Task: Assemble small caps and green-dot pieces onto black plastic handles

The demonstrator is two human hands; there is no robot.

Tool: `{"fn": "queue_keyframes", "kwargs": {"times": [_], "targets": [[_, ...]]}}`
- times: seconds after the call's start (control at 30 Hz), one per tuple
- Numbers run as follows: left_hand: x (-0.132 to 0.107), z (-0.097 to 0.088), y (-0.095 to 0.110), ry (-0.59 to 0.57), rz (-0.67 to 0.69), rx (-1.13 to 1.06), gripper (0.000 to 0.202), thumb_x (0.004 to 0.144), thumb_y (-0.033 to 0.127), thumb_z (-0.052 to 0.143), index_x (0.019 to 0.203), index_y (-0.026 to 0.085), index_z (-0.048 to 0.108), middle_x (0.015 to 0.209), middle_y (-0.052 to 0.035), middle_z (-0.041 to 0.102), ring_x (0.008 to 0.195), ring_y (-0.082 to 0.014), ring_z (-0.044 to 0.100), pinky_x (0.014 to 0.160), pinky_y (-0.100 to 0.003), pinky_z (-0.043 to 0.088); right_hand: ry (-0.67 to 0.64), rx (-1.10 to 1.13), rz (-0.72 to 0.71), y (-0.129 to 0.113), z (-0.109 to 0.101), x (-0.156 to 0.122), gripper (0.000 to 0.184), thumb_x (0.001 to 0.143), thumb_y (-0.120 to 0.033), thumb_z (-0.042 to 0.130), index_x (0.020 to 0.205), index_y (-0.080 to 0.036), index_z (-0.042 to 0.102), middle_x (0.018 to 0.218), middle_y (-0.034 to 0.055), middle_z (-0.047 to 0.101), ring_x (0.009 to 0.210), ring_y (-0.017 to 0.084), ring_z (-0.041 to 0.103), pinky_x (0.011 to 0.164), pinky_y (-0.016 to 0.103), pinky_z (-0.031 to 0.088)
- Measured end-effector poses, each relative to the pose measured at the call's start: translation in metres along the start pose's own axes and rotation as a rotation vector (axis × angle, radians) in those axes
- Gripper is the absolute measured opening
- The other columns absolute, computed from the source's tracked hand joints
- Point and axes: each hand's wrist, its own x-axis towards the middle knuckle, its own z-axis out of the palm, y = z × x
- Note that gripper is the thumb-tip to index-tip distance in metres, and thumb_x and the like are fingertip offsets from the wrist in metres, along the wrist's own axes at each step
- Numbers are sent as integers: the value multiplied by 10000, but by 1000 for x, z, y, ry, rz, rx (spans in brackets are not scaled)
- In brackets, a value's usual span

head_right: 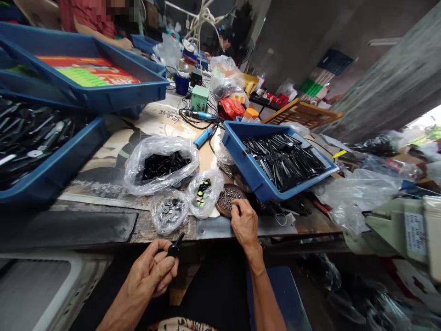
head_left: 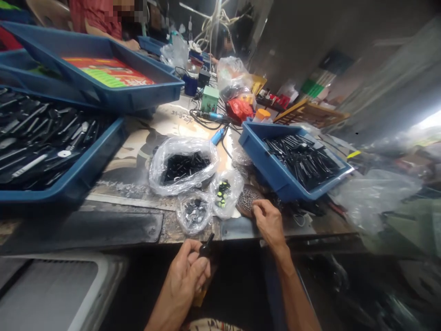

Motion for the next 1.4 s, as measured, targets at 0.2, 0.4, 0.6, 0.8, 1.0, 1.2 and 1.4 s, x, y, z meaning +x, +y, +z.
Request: {"fn": "queue_keyframes", "kwargs": {"times": [0.2, 0.4, 0.6, 0.8, 1.0, 1.2, 1.4], "targets": [[2, 6, 0, 16, -28, 21, 223, 865, 396, 485, 938, 203, 400, 639, 60, 465, 483, -38, 328, 428, -130, 250, -98, -220, -74, 3, 7, 7, 173, 802, -171, 448, 759, -173, 616, 803, 73, 593, 701, 194, 567, 643, 288, 388], [5, 8, 0, -7, -27, 21, 253, 853, 423, 489, 921, 204, 384, 612, 66, 466, 450, -39, 329, 406, -140, 249, -116, -321, -125, 2, 11, 8, 163, 805, -157, 441, 704, -169, 568, 759, 66, 568, 622, 172, 513, 575, 276, 318], [4, 14, 5, 13, -37, -15, 259, 835, 423, 510, 909, 209, 386, 610, 62, 478, 443, -39, 328, 401, -145, 238, -94, -248, -133, 5, 10, 10, 190, 821, -173, 395, 705, -169, 545, 750, 73, 565, 650, 185, 521, 603, 284, 346], [4, 17, 12, 4, -24, -20, 265, 833, 429, 515, 898, 211, 379, 629, 55, 501, 437, -36, 306, 395, -150, 222, -39, -31, -79, 7, 4, 10, 169, 810, -191, 412, 748, -169, 568, 772, 60, 600, 708, 182, 566, 678, 289, 419], [4, 17, 12, -18, -20, -60, 253, 848, 412, 512, 909, 209, 374, 640, 56, 494, 459, -35, 285, 412, -148, 219, -2, 184, -24, 2, 0, 8, 139, 763, -216, 462, 712, -163, 581, 642, 29, 611, 572, 150, 555, 568, 258, 447], [2, 15, 8, -69, -29, -133, 218, 873, 397, 494, 919, 214, 385, 653, 54, 495, 453, -31, 255, 412, -156, 202, 31, 317, -26, -6, -1, 6, 95, 708, -193, 488, 669, -170, 571, 730, 55, 654, 646, 164, 576, 573, 262, 445], [1, 13, 8, -68, -42, -165, 216, 874, 394, 499, 921, 209, 398, 658, 50, 500, 446, -24, 261, 415, -155, 211, 16, 373, -7, -15, -6, -1, 91, 743, -218, 525, 687, -165, 575, 670, 22, 612, 582, 138, 533, 535, 244, 419]]}}
